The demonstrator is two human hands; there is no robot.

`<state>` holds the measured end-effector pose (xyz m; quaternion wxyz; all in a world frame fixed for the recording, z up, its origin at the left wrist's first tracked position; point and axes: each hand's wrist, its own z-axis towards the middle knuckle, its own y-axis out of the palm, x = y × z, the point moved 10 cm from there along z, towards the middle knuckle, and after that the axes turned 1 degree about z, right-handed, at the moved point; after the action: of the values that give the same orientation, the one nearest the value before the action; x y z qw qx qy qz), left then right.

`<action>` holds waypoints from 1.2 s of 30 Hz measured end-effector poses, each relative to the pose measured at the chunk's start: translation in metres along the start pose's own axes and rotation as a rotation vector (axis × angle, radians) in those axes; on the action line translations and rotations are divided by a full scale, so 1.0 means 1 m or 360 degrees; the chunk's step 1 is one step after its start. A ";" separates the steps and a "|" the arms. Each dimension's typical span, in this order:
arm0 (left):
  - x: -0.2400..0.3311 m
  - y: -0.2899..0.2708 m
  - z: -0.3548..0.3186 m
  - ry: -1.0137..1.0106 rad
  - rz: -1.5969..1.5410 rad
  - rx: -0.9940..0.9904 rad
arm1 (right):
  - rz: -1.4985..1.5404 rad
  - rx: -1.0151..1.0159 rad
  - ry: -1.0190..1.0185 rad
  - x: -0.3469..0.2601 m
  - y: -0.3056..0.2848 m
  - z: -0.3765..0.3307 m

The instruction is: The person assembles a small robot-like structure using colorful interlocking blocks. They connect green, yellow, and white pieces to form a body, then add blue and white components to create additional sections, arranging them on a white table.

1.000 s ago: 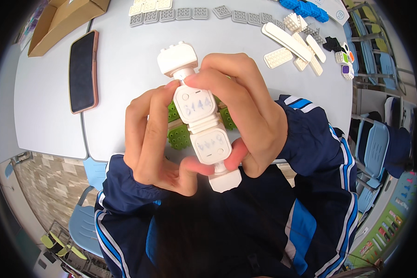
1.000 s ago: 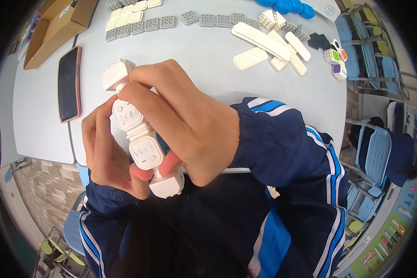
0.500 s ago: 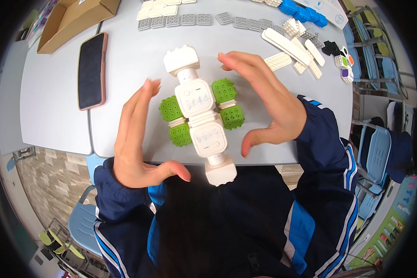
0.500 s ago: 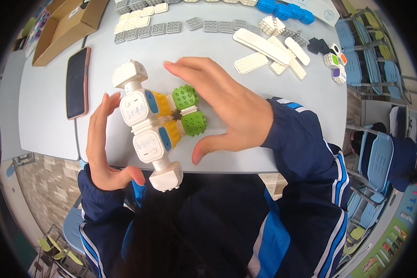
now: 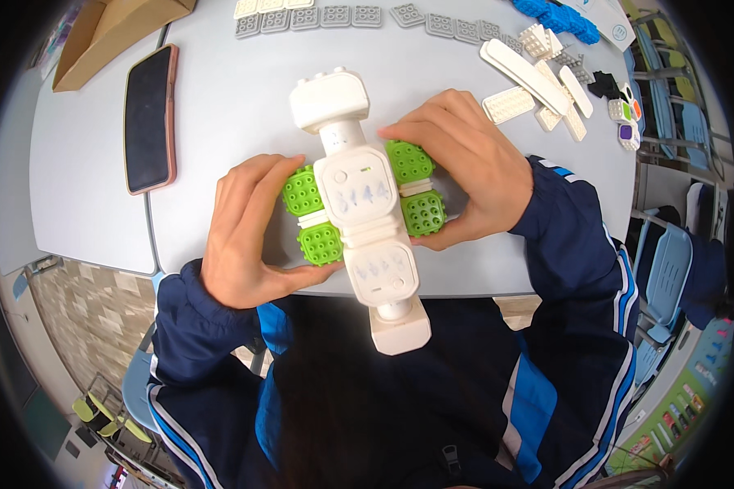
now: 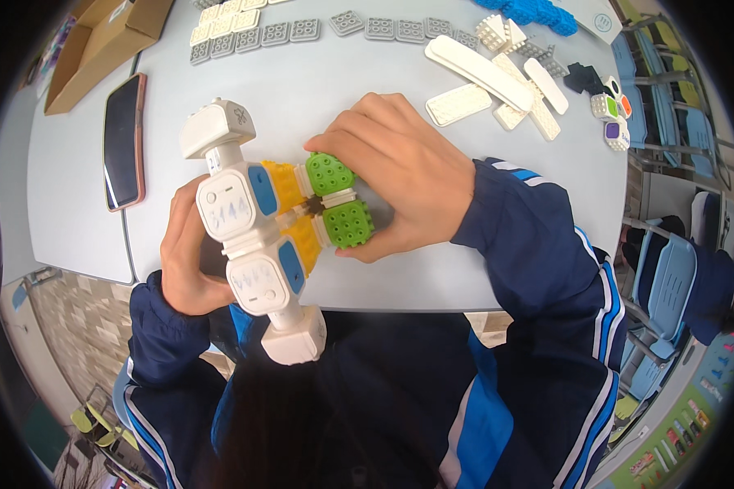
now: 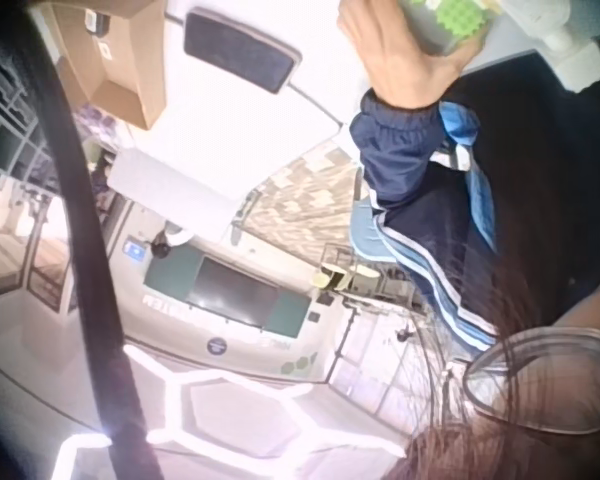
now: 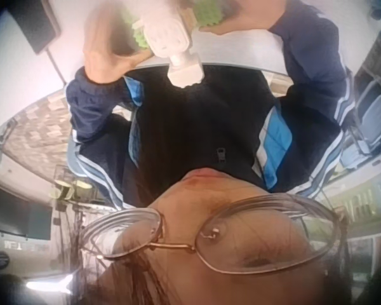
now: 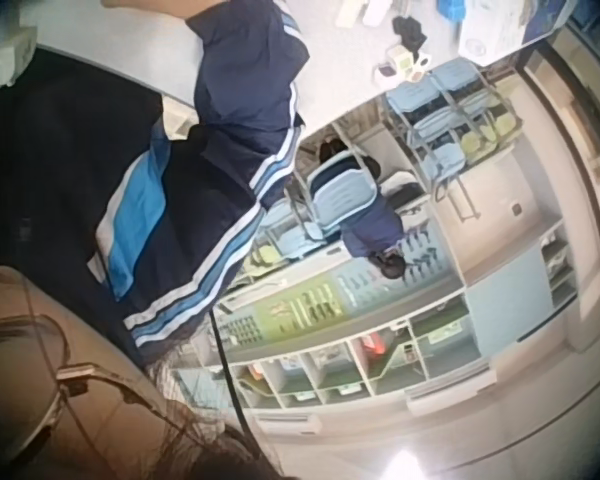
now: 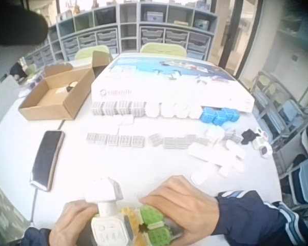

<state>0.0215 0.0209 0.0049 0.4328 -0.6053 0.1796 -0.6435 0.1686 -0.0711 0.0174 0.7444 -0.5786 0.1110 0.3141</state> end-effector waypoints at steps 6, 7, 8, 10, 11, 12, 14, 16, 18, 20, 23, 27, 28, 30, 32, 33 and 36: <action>0.006 -0.002 0.007 0.0242 -0.0084 0.0031 | 0.0257 0.0046 -0.0116 0.003 0.005 -0.002; 0.007 -0.004 0.009 0.0267 -0.0067 0.0037 | 0.0253 0.0048 -0.0155 0.002 0.005 -0.002; 0.008 -0.005 0.010 0.0292 -0.0054 0.0049 | 0.0246 0.0043 -0.0196 0.001 0.004 -0.002; 0.010 -0.006 0.007 0.0361 -0.0032 0.0100 | 0.0245 0.0056 -0.0248 -0.002 0.002 -0.002; 0.011 -0.005 0.006 0.0395 -0.0021 0.0121 | 0.0255 0.0077 -0.0260 -0.003 0.002 -0.003; 0.011 -0.003 0.006 0.0406 -0.0009 0.0115 | 0.0273 0.0108 -0.0276 -0.003 0.001 -0.005; 0.012 -0.001 0.006 0.0433 0.0007 0.0110 | 0.0308 0.0182 -0.0311 -0.004 -0.001 -0.007; 0.011 0.001 0.006 0.0465 0.0003 0.0118 | 0.0321 0.0216 -0.0335 -0.003 -0.001 -0.010; 0.010 0.000 0.008 0.0503 0.0013 0.0125 | 0.0272 0.0203 -0.0335 -0.003 -0.003 -0.010; 0.008 0.000 0.010 0.0492 0.0032 0.0110 | 0.0215 0.0165 -0.0313 -0.001 -0.004 -0.008; 0.001 0.000 0.008 0.0328 -0.0005 0.0069 | 0.0177 0.0022 -0.0181 0.006 -0.001 -0.002; 0.001 0.003 0.003 0.0158 -0.0046 0.0173 | 0.0255 0.0029 -0.0077 0.012 -0.001 -0.001; 0.000 0.004 0.001 0.0070 -0.0044 0.0180 | 0.0256 -0.0005 -0.0060 0.011 -0.003 -0.001; 0.001 0.004 -0.007 -0.0043 0.0061 0.0281 | 0.0161 0.0132 -0.0035 0.014 -0.009 -0.003; 0.005 0.000 -0.013 -0.0141 0.0115 0.0357 | 0.0089 0.0263 0.0081 0.020 -0.017 -0.006; 0.007 0.000 -0.015 -0.0166 0.0115 0.0377 | 0.0102 0.0285 0.0131 0.022 -0.017 -0.009; 0.013 0.002 -0.029 -0.0238 0.0078 0.0469 | 0.0222 0.0347 0.0304 0.026 -0.014 -0.020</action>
<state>-0.0032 0.0012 0.0054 0.5445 -0.5770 0.0654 -0.6052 0.2012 -0.0827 0.0088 0.7653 -0.5124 0.2547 0.2947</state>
